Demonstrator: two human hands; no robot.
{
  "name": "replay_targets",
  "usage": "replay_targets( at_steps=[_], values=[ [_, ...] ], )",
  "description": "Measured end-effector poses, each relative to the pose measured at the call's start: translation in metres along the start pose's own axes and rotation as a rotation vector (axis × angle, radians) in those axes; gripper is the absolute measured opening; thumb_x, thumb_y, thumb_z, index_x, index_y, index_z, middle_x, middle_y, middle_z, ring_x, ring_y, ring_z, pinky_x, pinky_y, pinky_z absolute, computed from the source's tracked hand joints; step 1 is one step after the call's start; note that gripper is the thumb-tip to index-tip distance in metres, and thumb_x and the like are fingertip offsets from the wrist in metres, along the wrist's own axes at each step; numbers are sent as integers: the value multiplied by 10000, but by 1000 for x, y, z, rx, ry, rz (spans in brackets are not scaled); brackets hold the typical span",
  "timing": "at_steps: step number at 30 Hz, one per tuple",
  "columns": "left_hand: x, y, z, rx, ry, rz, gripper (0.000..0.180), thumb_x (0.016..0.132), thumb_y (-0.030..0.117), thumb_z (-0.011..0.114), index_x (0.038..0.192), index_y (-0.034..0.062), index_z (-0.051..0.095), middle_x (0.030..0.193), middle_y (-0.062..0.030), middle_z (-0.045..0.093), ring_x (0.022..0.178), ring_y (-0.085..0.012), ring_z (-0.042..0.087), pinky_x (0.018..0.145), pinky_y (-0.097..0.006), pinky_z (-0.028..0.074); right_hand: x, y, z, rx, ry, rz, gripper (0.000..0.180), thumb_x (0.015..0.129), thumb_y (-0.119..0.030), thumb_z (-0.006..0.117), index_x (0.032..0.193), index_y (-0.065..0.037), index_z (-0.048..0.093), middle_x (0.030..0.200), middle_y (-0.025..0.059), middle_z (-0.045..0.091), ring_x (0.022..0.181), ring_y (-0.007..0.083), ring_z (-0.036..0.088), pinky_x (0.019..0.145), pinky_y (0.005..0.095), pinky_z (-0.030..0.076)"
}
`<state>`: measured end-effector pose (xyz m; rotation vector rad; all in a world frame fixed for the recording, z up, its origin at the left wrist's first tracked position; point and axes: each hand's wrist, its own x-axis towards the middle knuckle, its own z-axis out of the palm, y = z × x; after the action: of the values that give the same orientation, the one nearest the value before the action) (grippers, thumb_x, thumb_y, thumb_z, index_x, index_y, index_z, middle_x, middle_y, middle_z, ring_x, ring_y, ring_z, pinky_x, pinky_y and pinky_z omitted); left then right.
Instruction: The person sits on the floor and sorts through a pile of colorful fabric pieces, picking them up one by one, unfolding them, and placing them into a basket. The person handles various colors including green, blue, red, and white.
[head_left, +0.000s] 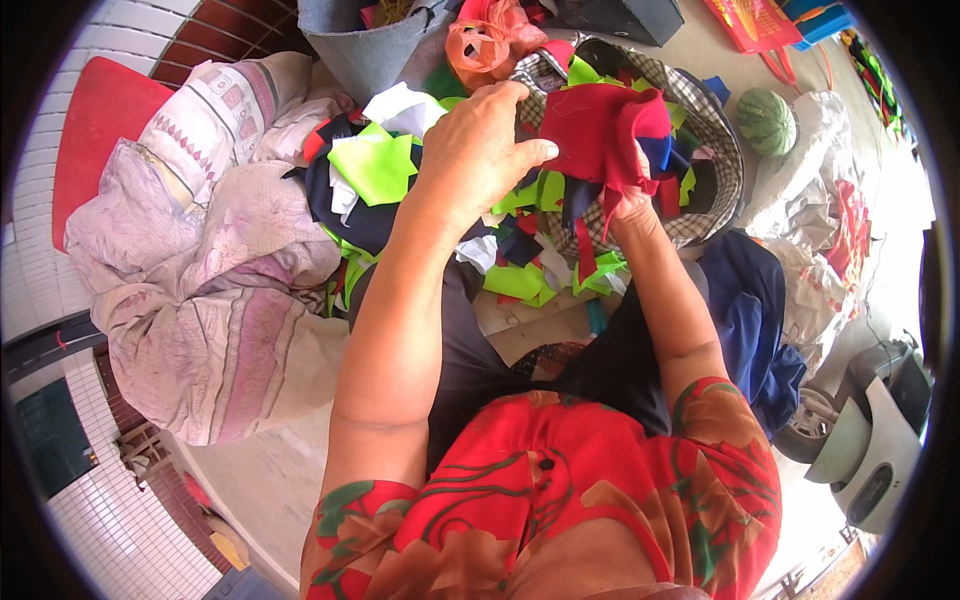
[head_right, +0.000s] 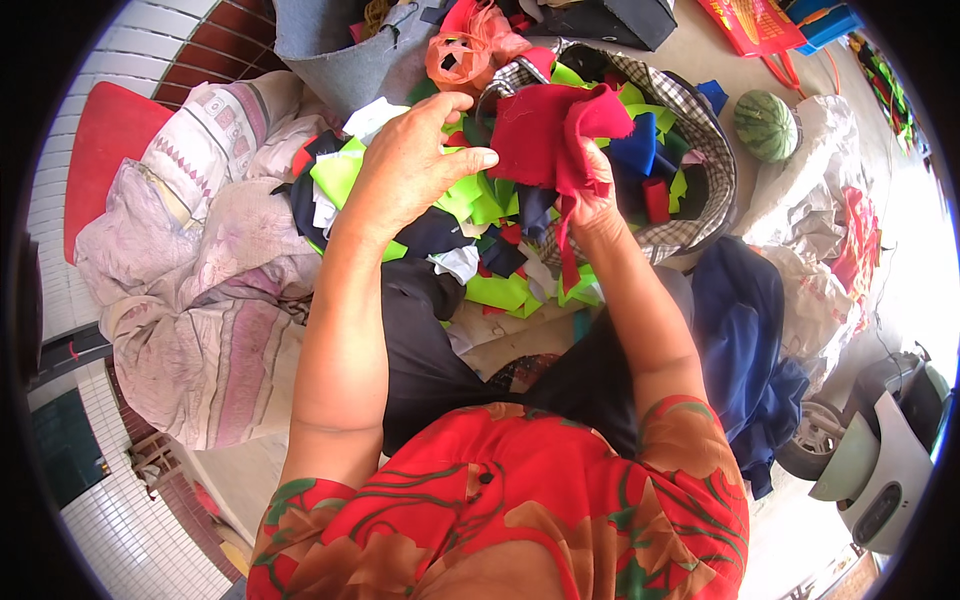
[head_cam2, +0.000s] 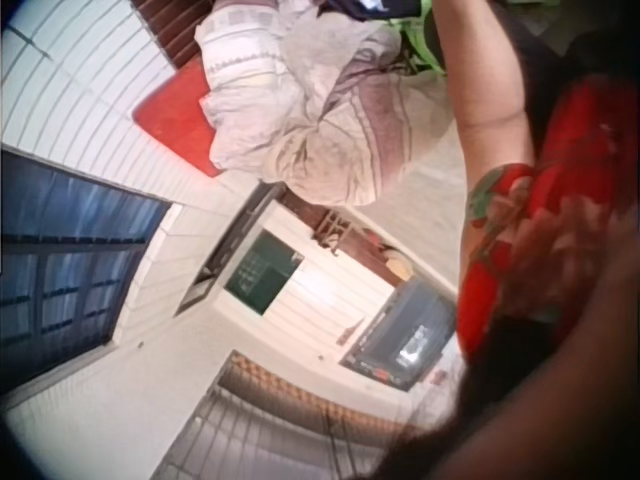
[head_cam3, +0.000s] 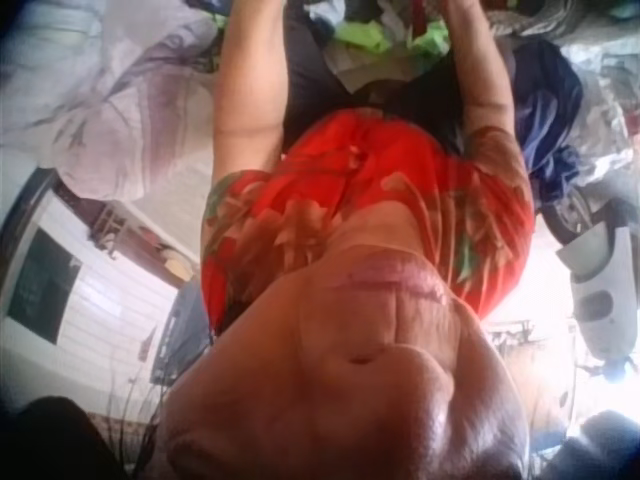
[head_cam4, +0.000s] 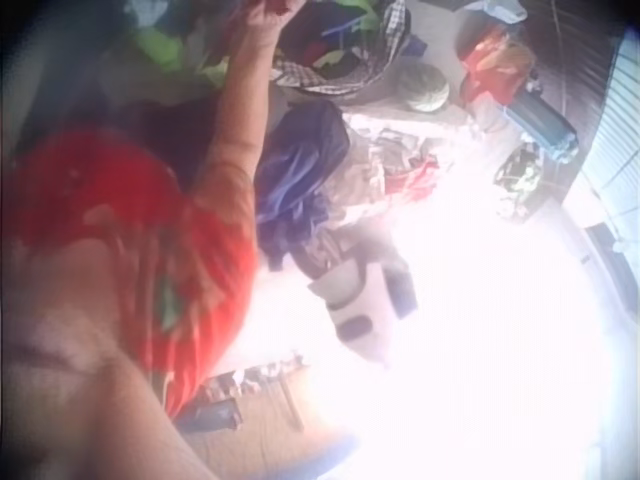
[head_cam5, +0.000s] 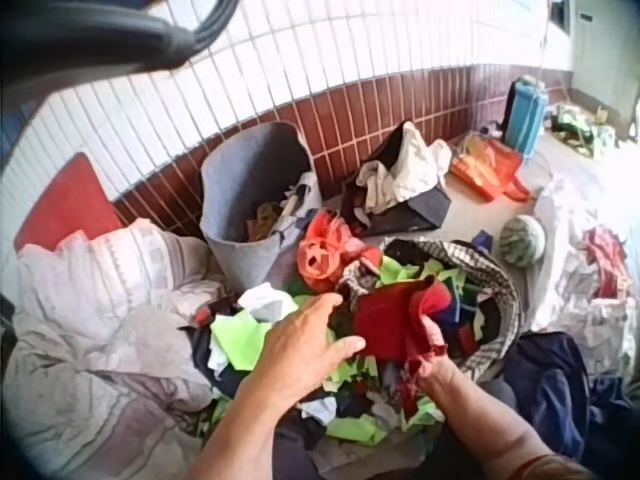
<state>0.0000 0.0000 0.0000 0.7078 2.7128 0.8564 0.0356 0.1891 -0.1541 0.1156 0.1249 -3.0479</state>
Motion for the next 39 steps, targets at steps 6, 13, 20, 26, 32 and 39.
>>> replay_targets(
  at_steps=[6,13,20,26,32,39],
  values=[
    [6,15,5,-296,-104,30,697,693,282,805,1235,-23,489,1071,-132,612,969,-172,587,795,-266,475,-24,13,46,-203,54,-75,472,906,-266,567,1295,-40,423,1217,156,550,1073,260,581,902,407,506],
    [11,27,13,-858,-313,-2,562,733,143,769,1184,-75,515,1052,-82,622,931,-122,585,826,-253,466,-30,19,42,-445,-62,-127,495,902,-272,570,1309,-42,408,1230,160,539,1057,254,593,870,385,533],
    [15,23,13,-524,-116,-88,202,809,93,663,960,-40,642,823,-29,642,764,-71,570,698,-248,467,-19,7,38,-23,-81,-15,484,887,-243,584,1297,-33,433,1262,160,523,1144,250,532,1014,400,414],
    [22,12,20,-638,25,53,265,854,54,587,1102,-33,559,984,-51,625,853,-111,580,772,-258,474,-18,17,49,115,-2,9,434,847,-197,639,1227,-33,508,1219,152,558,1124,254,543,999,391,430],
    [24,9,4,-886,205,-64,263,888,79,567,1130,-21,542,993,-76,627,863,-110,603,769,-254,494,14,-2,20,89,-116,52,322,887,-241,595,1139,-52,532,923,126,588,790,232,540,716,313,496],
    [22,1,-3,-1018,248,-64,266,887,45,553,1144,-21,542,1024,-72,627,875,-115,608,802,-255,494,15,-2,10,-383,111,-309,313,849,-182,653,1124,-76,546,892,55,609,777,146,550,736,292,464]
  ],
)
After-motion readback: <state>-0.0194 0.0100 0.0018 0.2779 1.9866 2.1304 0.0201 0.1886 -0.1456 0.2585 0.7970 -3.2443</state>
